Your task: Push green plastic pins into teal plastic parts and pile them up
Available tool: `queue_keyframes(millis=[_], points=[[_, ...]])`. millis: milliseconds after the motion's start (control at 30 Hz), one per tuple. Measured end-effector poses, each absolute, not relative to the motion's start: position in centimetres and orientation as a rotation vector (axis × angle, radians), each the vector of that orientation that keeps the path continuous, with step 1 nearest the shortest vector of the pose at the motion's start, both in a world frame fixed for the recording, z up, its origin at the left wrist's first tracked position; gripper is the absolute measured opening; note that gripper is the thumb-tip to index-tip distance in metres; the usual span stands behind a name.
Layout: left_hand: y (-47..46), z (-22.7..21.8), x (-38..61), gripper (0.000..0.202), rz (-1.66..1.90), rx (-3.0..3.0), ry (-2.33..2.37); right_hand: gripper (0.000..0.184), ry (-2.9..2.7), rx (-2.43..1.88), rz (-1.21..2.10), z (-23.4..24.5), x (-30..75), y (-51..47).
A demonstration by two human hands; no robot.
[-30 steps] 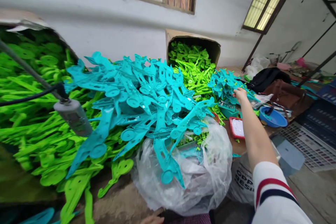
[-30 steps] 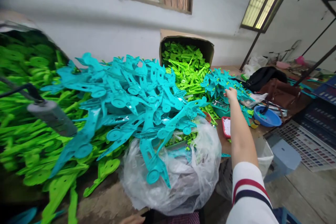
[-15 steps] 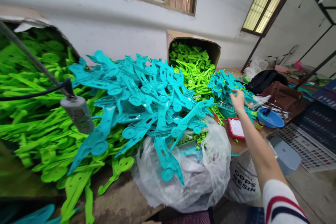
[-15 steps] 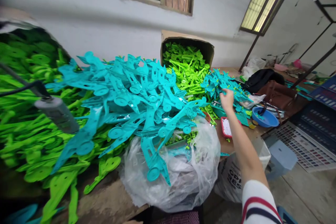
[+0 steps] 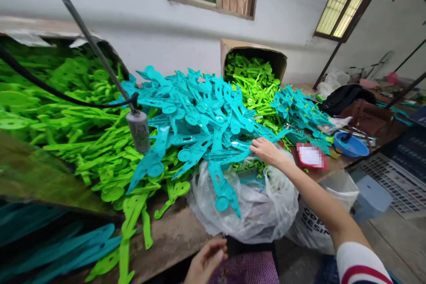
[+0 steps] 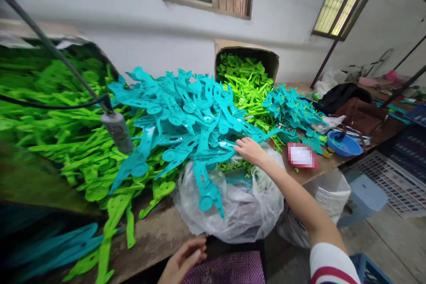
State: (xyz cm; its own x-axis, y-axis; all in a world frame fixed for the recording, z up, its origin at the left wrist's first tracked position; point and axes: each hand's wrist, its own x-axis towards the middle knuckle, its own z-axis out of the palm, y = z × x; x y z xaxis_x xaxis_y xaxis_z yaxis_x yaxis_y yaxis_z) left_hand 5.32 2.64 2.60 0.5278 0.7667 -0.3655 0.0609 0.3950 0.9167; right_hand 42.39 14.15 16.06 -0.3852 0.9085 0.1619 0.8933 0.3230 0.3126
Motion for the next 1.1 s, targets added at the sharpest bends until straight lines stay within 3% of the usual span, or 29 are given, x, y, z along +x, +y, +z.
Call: queue_keyframes(millis=[367,533,733,867,967,1100], points=[[8.4,10.7,15.2,0.054,0.7,0.538,0.513,0.014,2.625,1.544,0.783,14.4,35.6,3.1],[6.7,8.6,12.7,0.036,0.709,0.692,0.685,0.013,2.789,1.491,0.704,11.5,30.4,-1.0],[4.5,4.2,6.4,0.044,0.626,0.693,0.855,0.017,3.007,1.368,0.201,10.6,26.3,-1.1],[4.7,2.7,4.3,0.043,0.685,0.648,0.938,0.031,3.002,1.833,-0.183,11.7,30.5,1.2],[5.1,1.9,3.3,0.041,0.702,0.656,0.953,0.024,2.411,2.462,-0.242,10.9,35.7,4.1],[5.9,1.1,3.0,0.039,0.708,0.71,0.946,0.021,1.87,2.505,-0.295,8.3,39.1,7.2]])
